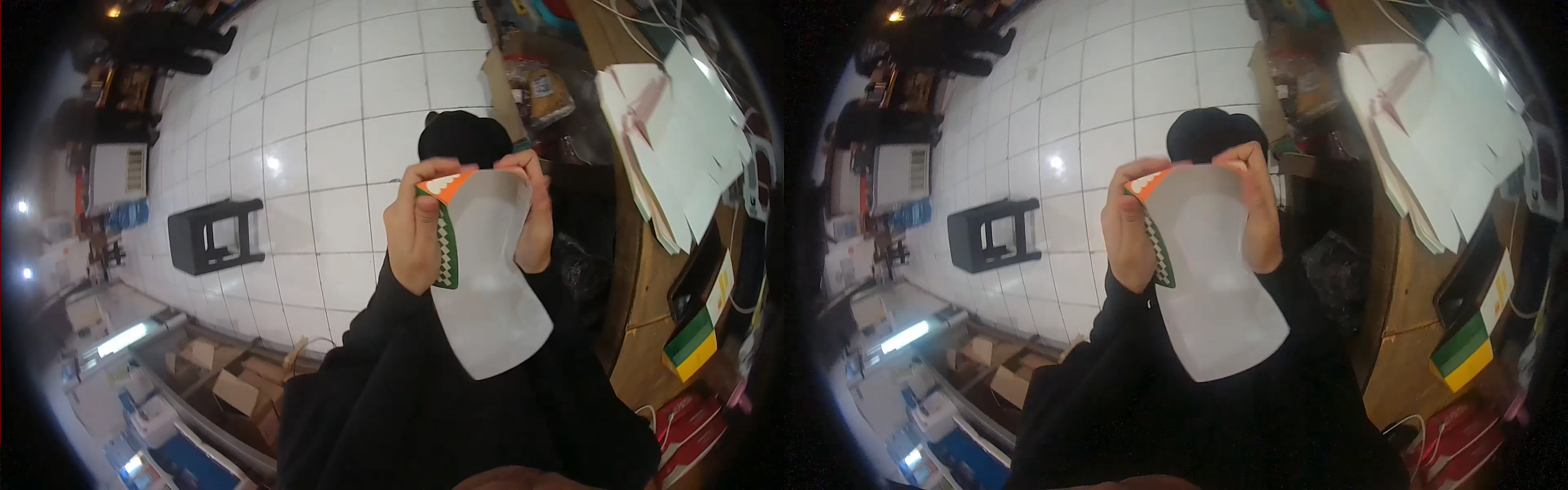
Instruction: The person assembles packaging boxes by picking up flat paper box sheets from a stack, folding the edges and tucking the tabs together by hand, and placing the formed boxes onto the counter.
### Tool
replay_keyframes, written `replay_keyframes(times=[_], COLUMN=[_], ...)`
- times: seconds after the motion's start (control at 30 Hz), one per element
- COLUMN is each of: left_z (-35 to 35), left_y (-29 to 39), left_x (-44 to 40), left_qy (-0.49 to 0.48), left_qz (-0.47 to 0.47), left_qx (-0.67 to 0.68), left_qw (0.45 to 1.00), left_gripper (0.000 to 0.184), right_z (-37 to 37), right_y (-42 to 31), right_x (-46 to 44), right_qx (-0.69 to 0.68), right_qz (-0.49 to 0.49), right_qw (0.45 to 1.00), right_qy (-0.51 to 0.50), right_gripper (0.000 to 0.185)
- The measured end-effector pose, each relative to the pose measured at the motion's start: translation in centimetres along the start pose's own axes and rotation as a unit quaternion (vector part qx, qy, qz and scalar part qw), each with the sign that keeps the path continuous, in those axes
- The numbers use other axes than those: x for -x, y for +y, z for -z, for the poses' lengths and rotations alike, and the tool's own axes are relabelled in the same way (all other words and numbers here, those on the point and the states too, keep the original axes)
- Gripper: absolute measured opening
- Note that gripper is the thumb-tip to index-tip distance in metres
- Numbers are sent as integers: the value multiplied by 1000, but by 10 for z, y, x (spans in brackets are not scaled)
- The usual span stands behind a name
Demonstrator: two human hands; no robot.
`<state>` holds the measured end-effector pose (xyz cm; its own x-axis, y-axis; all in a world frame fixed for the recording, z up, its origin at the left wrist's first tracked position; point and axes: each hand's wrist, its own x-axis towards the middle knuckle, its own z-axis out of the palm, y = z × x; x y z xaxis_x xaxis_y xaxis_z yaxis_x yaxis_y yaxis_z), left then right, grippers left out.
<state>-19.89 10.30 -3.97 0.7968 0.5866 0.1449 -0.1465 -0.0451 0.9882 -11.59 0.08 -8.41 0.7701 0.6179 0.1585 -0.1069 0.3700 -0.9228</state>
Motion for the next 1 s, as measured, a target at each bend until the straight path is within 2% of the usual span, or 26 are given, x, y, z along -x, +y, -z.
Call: replay_keyframes(times=[0.03,0.07,0.1,0.13,0.17,0.2,0.23,0.27,0.3,0.33,0.4,0.43,0.47,0.53,0.57,0.6,0.67,0.73,0.77,0.8,0.83,0.87,0.9,0.93,0.97,1.0], left_z=[-2,-5,-7,-8,-8,-5,-1,-1,0,6,11,13,11,23,33,47,49,30,31,35,36,17,-9,-25,-42,-29], left_y=[5,9,5,-5,-12,-15,-15,-13,-14,-13,-5,-4,0,-13,-23,-30,-33,-12,-11,-11,-11,-1,10,27,45,31], left_x=[1,0,0,1,1,-2,-6,-11,-16,-17,-25,-22,-19,-10,-6,-8,-7,5,3,0,-3,-9,-14,-14,-14,-12], left_qy=[-7,-17,-37,-31,-20,-5,11,58,152,247,330,262,203,117,82,-21,-133,7,6,-8,-20,-16,118,192,267,268], left_qz=[36,65,56,-48,-154,-146,-138,-157,-190,-98,-183,-205,-201,-175,-168,-42,82,98,94,14,-67,-73,-94,-77,-69,-73], left_qx=[-110,-218,-209,-273,-330,-344,-358,-330,-325,-262,-131,-110,-91,-131,-140,-145,-150,-78,-75,-61,-47,-42,35,102,169,173], left_qw=[993,974,976,960,931,928,923,929,914,928,917,937,954,969,972,988,976,992,993,998,996,996,988,973,946,945], left_gripper=[47,35,35,26,23,21,20,24,31,32,35,32,38,39,39,43,51,32,32,29,26,26,23,20,17,17], right_z=[1,1,0,1,3,4,3,0,-5,-4,0,2,-2,-11,-14,-15,-12,-7,3,1,-3,-2,10,15,20,22], right_y=[1,-4,-10,-16,-11,-6,-13,-24,-35,-41,-50,-53,-56,-61,-62,-62,-67,-83,-95,-90,-76,-67,-63,-71,-80,-85], right_x=[2,2,2,2,0,-2,-3,-1,0,1,3,6,9,14,13,14,21,22,15,18,24,25,23,22,22,22], right_qx=[-202,-193,-21,150,193,236,236,237,203,197,216,245,254,233,212,190,219,203,195,201,95,-13,-132,-126,-103,-79], right_qz=[-8,8,-48,-108,-63,-22,-22,-24,-54,-53,-23,-10,-4,73,118,163,158,-82,-225,-220,-127,-31,-165,-162,-175,-189], right_qw=[976,976,988,964,962,956,960,964,974,978,973,966,965,961,958,952,948,975,952,952,986,999,968,969,952,926], right_qy=[86,100,145,191,183,175,148,120,87,39,-72,-82,-64,131,155,175,167,34,-76,-76,-48,-22,-136,-140,-230,-317], right_gripper=[16,16,22,30,32,35,31,28,24,21,16,13,13,11,10,9,10,18,26,26,30,36,49,49,54,59])
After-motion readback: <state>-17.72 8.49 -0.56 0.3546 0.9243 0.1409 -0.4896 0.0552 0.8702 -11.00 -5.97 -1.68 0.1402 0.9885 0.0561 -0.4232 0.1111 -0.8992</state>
